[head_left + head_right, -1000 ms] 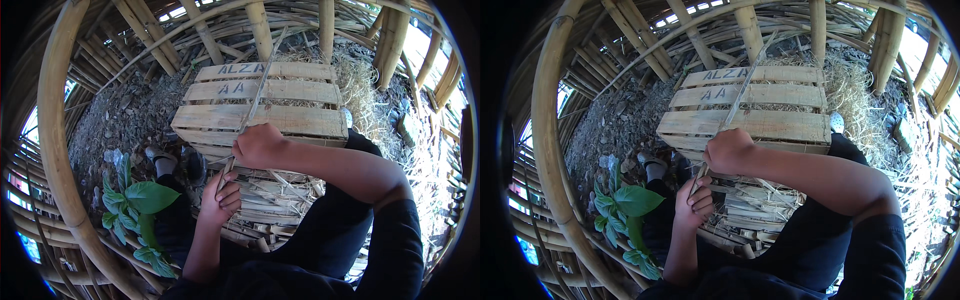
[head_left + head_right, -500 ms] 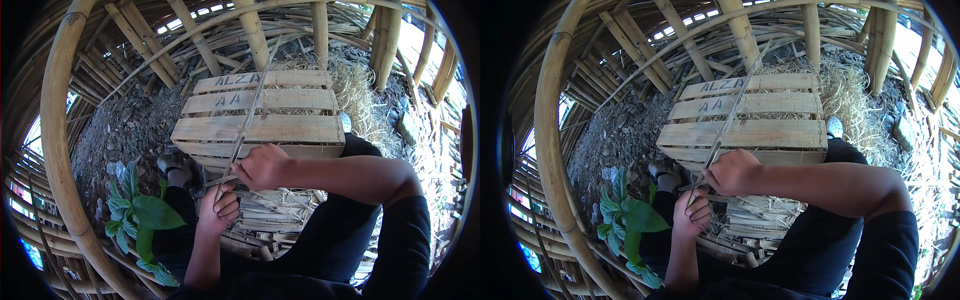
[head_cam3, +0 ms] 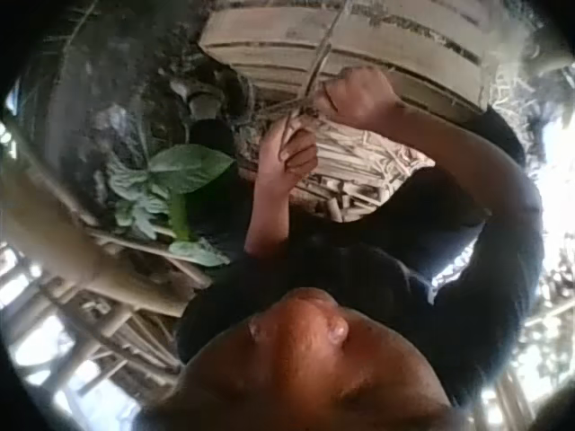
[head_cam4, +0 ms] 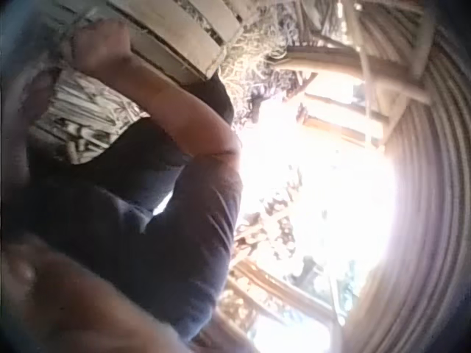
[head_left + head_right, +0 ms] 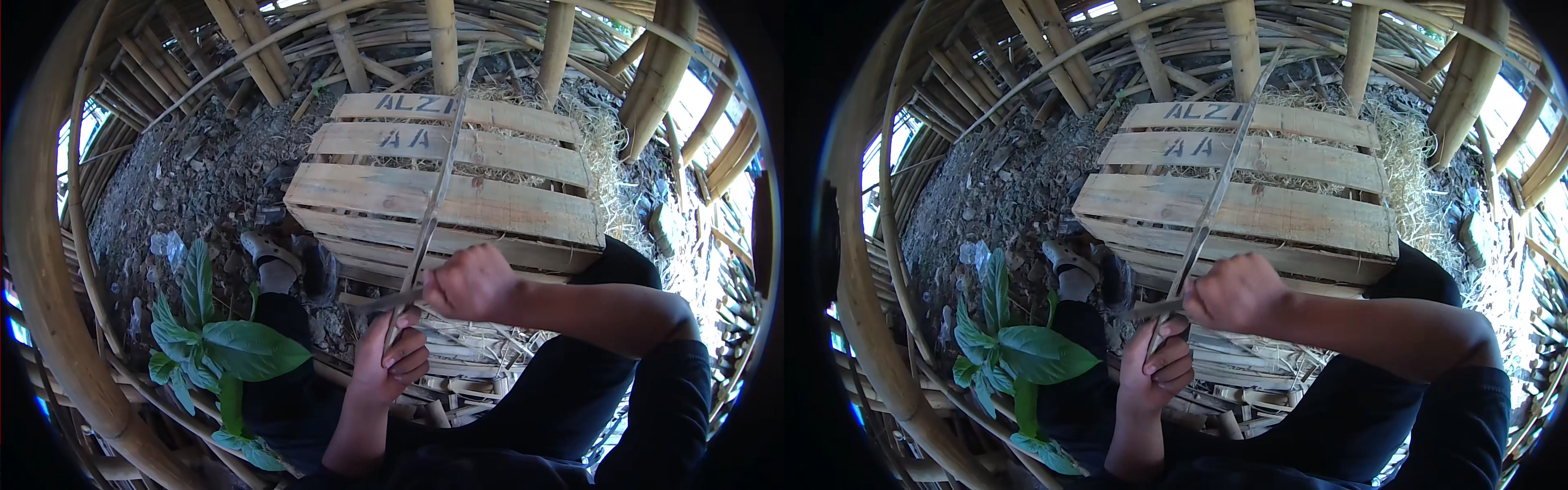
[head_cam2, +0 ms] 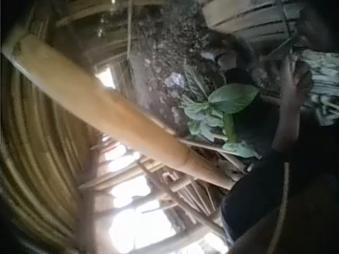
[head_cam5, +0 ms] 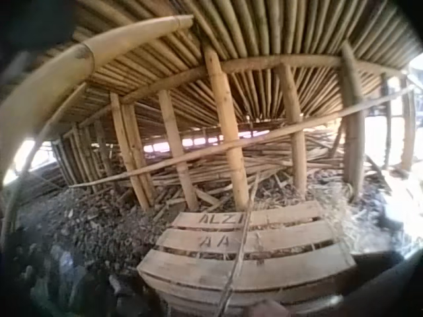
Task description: The person picks up a strip of bamboo and carves and scrapes along it with a knife.
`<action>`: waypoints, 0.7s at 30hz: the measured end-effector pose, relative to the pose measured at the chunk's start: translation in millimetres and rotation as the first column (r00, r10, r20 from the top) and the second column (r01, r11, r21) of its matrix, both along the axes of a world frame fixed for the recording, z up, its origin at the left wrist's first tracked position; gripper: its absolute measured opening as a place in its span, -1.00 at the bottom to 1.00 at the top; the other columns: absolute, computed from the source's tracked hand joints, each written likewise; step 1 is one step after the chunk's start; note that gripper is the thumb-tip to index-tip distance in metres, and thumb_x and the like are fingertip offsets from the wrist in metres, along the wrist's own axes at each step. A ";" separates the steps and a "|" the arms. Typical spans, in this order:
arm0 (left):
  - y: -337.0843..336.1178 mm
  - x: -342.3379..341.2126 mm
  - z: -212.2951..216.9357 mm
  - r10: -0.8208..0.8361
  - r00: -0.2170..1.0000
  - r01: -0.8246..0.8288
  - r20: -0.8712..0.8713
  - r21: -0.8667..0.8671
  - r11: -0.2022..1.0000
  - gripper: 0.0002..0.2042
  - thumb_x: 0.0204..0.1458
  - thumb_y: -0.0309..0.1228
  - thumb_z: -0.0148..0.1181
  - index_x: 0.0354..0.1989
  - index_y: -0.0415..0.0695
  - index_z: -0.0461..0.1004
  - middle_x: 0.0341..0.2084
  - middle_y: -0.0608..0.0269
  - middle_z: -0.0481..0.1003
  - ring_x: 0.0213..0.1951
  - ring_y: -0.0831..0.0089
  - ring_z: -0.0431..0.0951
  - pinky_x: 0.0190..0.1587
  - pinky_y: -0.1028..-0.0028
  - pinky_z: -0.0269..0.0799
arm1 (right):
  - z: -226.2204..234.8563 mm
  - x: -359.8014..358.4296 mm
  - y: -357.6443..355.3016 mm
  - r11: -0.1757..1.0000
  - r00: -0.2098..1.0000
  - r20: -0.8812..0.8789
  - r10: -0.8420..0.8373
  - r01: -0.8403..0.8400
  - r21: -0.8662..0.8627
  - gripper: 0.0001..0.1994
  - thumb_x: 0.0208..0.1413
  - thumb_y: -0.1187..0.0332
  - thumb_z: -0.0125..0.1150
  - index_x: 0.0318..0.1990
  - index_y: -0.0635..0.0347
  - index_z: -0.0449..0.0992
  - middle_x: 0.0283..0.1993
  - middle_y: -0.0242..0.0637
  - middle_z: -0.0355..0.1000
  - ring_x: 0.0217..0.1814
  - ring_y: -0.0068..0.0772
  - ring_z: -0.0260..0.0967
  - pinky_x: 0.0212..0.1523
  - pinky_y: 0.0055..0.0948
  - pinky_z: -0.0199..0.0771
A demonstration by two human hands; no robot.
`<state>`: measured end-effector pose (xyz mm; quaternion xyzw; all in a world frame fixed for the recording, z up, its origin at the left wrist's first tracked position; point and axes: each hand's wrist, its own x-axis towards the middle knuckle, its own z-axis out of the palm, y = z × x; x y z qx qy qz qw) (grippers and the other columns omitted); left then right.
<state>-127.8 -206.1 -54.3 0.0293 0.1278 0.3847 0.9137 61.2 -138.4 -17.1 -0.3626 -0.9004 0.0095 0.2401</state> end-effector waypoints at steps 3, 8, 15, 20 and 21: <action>0.2 0.5 -1.0 -0.019 0.999 0.020 0.047 -0.016 1.000 -0.73 0.32 -0.12 -0.35 -0.33 0.08 0.24 -0.86 0.60 0.10 -0.83 0.70 -0.03 -0.74 0.63 -0.08 | 7.3 2.2 9.9 0.988 0.987 0.068 -0.145 0.148 -0.040 -0.58 0.09 0.31 0.05 -0.81 0.17 0.29 -0.82 -0.22 0.26 -0.80 -0.13 0.27 -0.67 -0.17 0.36; -4.8 -3.3 -4.3 -0.027 0.997 0.028 0.069 -0.003 1.000 -0.71 0.32 -0.11 -0.38 -0.33 0.09 0.24 -0.87 0.59 0.10 -0.84 0.70 -0.03 -0.75 0.63 -0.06 | 7.3 -4.5 12.1 0.994 0.996 0.087 -0.025 0.035 -0.107 -0.58 0.09 0.29 0.06 -0.81 0.18 0.31 -0.81 -0.21 0.27 -0.80 -0.13 0.28 -0.67 -0.19 0.38; -11.4 -6.6 -7.2 -0.021 0.986 0.034 0.167 -0.077 0.996 -0.67 0.33 -0.03 -0.38 -0.34 0.09 0.23 -0.85 0.56 0.07 -0.82 0.69 -0.06 -0.73 0.62 -0.12 | 7.9 -6.0 12.7 0.960 0.973 0.219 -0.068 0.124 -0.252 -0.54 0.19 0.18 -0.03 -0.75 0.15 0.38 -0.74 -0.23 0.37 -0.71 -0.17 0.39 -0.60 -0.21 0.46; -7.0 -12.0 -13.0 -0.040 0.993 0.045 0.111 -0.041 0.998 -0.67 0.32 -0.01 -0.39 -0.33 0.10 0.22 -0.85 0.54 0.06 -0.82 0.68 -0.06 -0.73 0.62 -0.13 | -4.7 -7.9 5.2 0.994 0.988 0.156 0.006 0.010 -0.105 -0.56 0.18 0.20 -0.03 -0.74 0.13 0.40 -0.77 -0.27 0.34 -0.75 -0.21 0.36 -0.64 -0.21 0.43; -9.3 -10.2 -13.2 -0.066 0.990 0.071 0.122 -0.039 0.997 -0.67 0.32 -0.01 -0.39 -0.33 0.10 0.22 -0.85 0.54 0.06 -0.82 0.68 -0.07 -0.74 0.62 -0.13 | -1.1 -5.3 19.7 0.988 0.987 0.134 -0.086 0.101 -0.113 -0.59 0.09 0.28 0.07 -0.81 0.13 0.30 -0.82 -0.29 0.25 -0.80 -0.21 0.25 -0.71 -0.23 0.35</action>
